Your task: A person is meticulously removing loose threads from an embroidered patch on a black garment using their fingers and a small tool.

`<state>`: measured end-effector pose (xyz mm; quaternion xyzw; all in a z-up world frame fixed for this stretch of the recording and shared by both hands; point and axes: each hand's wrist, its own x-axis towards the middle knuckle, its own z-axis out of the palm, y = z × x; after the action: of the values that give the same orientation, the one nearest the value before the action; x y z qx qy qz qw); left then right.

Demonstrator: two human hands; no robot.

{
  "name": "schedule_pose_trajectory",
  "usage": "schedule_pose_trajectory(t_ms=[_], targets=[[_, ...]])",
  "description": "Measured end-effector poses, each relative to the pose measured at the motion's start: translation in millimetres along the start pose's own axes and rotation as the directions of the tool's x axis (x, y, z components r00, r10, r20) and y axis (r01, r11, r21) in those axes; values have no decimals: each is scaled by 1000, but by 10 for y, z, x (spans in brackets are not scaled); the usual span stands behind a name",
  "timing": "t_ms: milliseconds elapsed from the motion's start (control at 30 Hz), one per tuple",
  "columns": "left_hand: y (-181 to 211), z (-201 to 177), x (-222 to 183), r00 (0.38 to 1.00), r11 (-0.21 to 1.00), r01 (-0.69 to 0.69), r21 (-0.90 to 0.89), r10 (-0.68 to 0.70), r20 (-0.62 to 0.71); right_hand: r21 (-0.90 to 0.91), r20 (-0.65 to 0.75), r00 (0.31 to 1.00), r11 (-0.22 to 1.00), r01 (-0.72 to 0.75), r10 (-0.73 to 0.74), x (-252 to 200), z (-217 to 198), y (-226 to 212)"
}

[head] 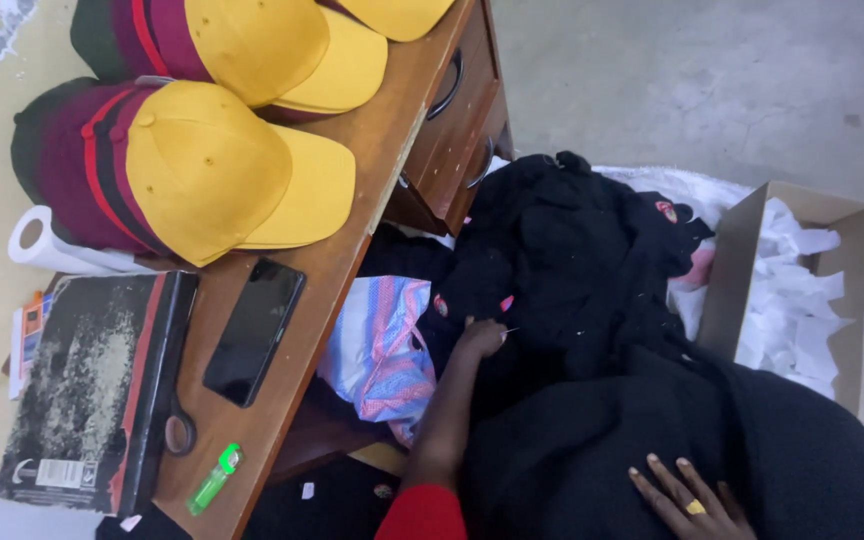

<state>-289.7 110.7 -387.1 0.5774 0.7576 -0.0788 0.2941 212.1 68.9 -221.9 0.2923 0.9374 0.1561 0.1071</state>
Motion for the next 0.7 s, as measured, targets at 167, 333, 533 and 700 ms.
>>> schedule_pose_trajectory(t_ms=[167,333,533,700], targets=[[-188,-260,-43,996,963,-79,-258,68,-51,353,728,639,935,-37,-249,481,-889,300],[836,-2646,-1128,923,983,-181,22,177,-343,691,443,820,720,-56,-361,354,-916,450],[2315,-3731,-3003,248,919,-86,384,394,-885,836,204,939,548,-20,-277,329,-947,596],[1691,-1068,-329,755,868,-485,-105,356,-550,926,228,951,347,-145,-211,109,-1180,673]])
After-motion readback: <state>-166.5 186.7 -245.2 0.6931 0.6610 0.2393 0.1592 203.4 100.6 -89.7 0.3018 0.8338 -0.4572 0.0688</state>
